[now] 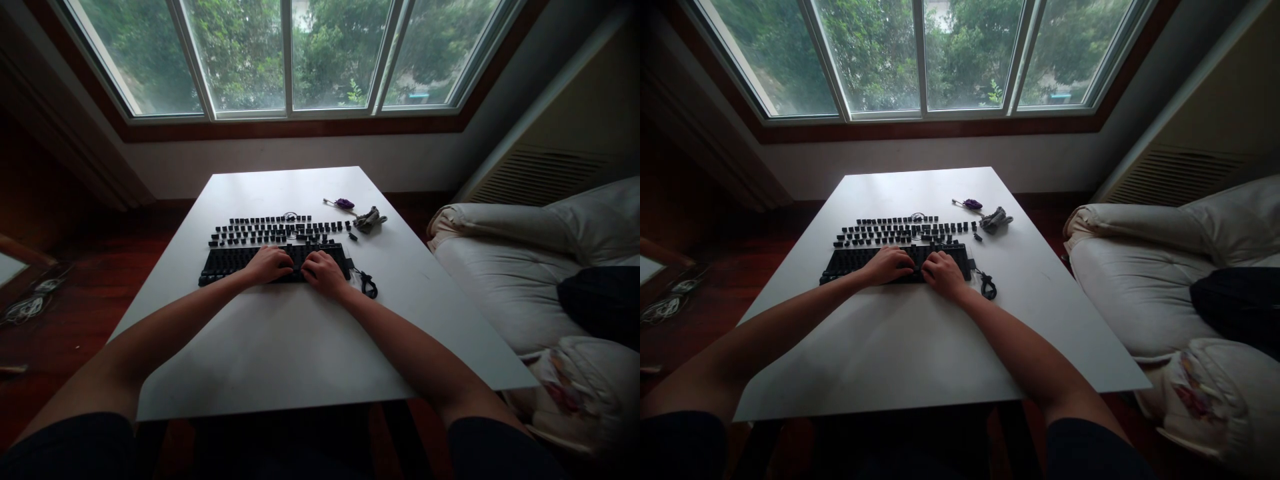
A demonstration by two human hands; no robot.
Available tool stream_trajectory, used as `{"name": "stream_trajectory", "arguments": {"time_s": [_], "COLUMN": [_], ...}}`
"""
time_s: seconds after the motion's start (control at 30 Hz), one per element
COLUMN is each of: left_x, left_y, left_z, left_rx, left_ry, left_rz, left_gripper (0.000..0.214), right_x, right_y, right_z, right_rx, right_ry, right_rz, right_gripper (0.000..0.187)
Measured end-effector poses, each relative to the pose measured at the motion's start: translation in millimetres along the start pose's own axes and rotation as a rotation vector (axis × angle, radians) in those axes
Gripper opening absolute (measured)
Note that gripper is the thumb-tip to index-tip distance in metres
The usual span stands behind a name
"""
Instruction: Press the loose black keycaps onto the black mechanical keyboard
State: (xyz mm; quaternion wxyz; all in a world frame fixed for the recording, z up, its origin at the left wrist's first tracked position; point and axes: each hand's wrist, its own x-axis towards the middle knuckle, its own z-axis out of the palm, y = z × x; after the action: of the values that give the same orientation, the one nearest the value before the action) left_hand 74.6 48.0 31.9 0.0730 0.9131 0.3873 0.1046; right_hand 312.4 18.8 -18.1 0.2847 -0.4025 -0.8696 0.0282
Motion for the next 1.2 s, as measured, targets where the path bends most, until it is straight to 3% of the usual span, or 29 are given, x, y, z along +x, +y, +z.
{"name": "stream_trajectory", "arguments": {"time_s": [0.33,0.57,0.83,1.2], "left_x": [5,12,21,30], "left_y": [-1,-13,-20,-17], "left_z": [0.2,0.4,-0.5,-12.0], "left_rx": [-0.069,-0.228,-0.301,-0.208], "left_ry": [0.019,-0.106,-0.212,-0.332], "left_rz": [-0.103,-0.185,-0.187,-0.172], "left_gripper": [0.019,0.024,0.027,0.026], "right_x": [1,1,1,0], "right_y": [-2,-2,-3,-4], "right_z": [-1,-2,-2,-1], "right_rx": [0.002,0.011,0.017,0.005], "right_ry": [-0.006,-0.009,-0.015,-0.009], "right_rz": [0.011,0.013,0.017,0.004], "right_gripper": [0.011,0.012,0.012,0.013]}}
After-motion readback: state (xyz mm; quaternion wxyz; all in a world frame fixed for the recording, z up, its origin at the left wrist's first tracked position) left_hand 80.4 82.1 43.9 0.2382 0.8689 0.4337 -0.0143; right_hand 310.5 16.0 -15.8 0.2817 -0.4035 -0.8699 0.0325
